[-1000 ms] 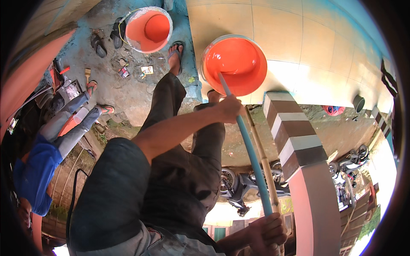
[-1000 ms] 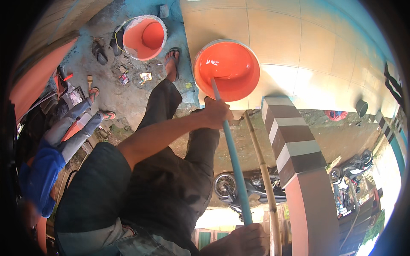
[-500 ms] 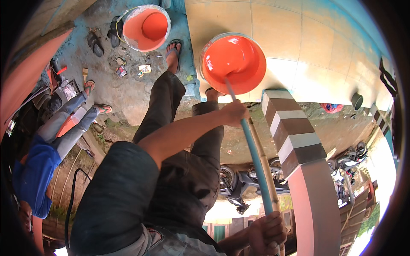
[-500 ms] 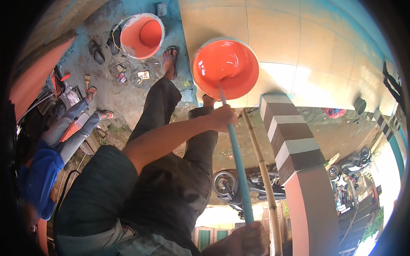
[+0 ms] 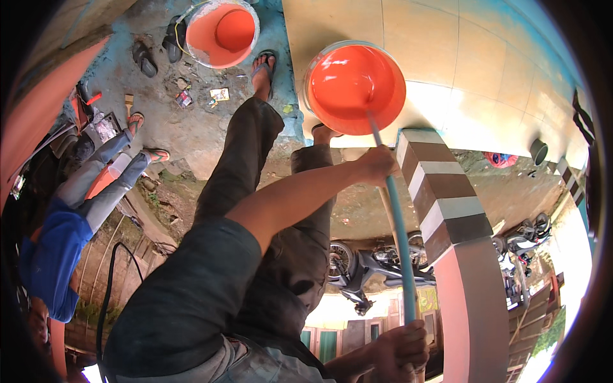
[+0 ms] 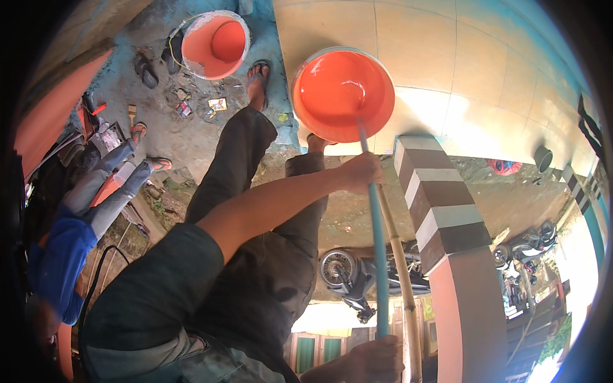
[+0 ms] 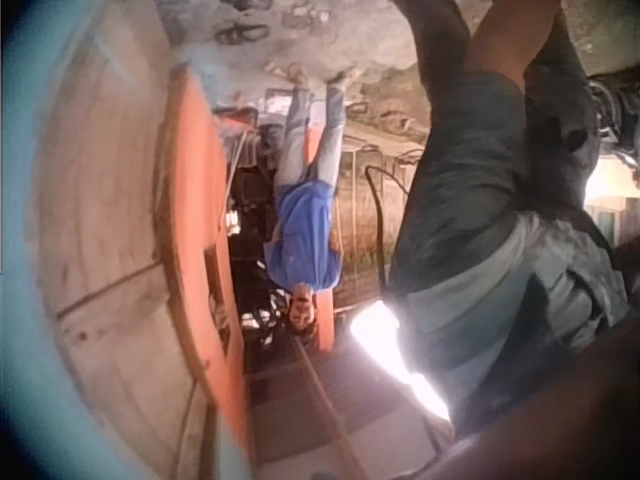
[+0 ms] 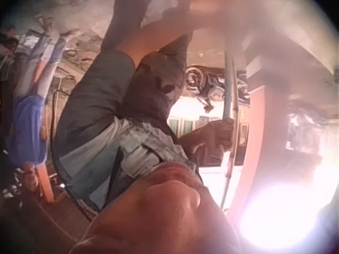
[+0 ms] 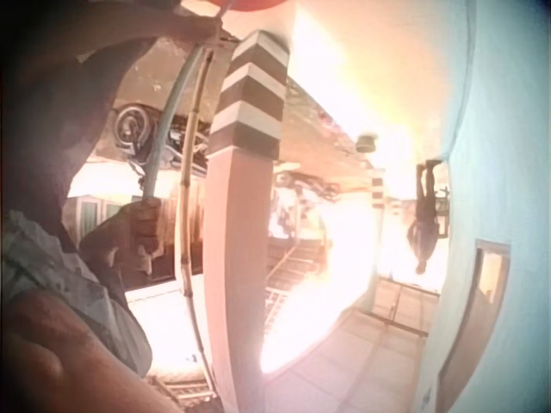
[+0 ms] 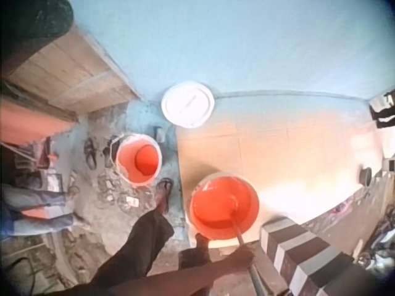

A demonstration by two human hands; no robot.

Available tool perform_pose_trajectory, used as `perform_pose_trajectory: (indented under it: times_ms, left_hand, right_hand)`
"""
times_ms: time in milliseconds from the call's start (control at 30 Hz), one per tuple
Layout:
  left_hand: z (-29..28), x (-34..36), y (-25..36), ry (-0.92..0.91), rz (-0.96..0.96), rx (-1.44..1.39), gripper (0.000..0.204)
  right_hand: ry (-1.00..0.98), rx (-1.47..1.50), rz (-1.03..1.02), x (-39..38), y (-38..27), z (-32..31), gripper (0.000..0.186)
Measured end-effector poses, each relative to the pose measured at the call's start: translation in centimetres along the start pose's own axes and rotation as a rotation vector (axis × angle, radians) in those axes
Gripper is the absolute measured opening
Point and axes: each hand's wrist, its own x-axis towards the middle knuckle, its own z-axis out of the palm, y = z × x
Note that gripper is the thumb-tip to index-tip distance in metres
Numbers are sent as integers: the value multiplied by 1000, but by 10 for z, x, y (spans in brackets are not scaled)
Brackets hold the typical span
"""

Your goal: The person stirs red paint in a bucket using a long stick. They then pour the mixed paint from the first bucket into a second bucket.

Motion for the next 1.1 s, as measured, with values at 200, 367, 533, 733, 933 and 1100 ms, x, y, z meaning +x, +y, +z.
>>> perform_pose_trajectory:
  times_ms: [200, 367, 533, 733, 933, 1100]
  left_hand:
    - [-80, -48, -21, -52, -82, 80, 13]
    - [-90, 19, -47, 45, 66, 64, 14]
    - [-24, 26, -5, 170, 78, -66, 10]
    - [-76, -38, -1, -187, -126, 123, 13]
    - [-87, 40, -39, 91, 202, 34, 16]
    - [-10, 30, -4, 88, 74, -32, 10]
  right_hand:
    - [-33, -15, -3, -8, 11, 36, 23]
    - [574, 33, -7, -2, 15, 59, 24]
    - [-26, 2, -20, 14, 4, 0, 25]
    - [271, 36, -6, -1, 8, 9, 28]
    - [885, 208, -48, 2, 11, 23, 28]
    - [221, 43, 0, 2, 2, -39, 28]
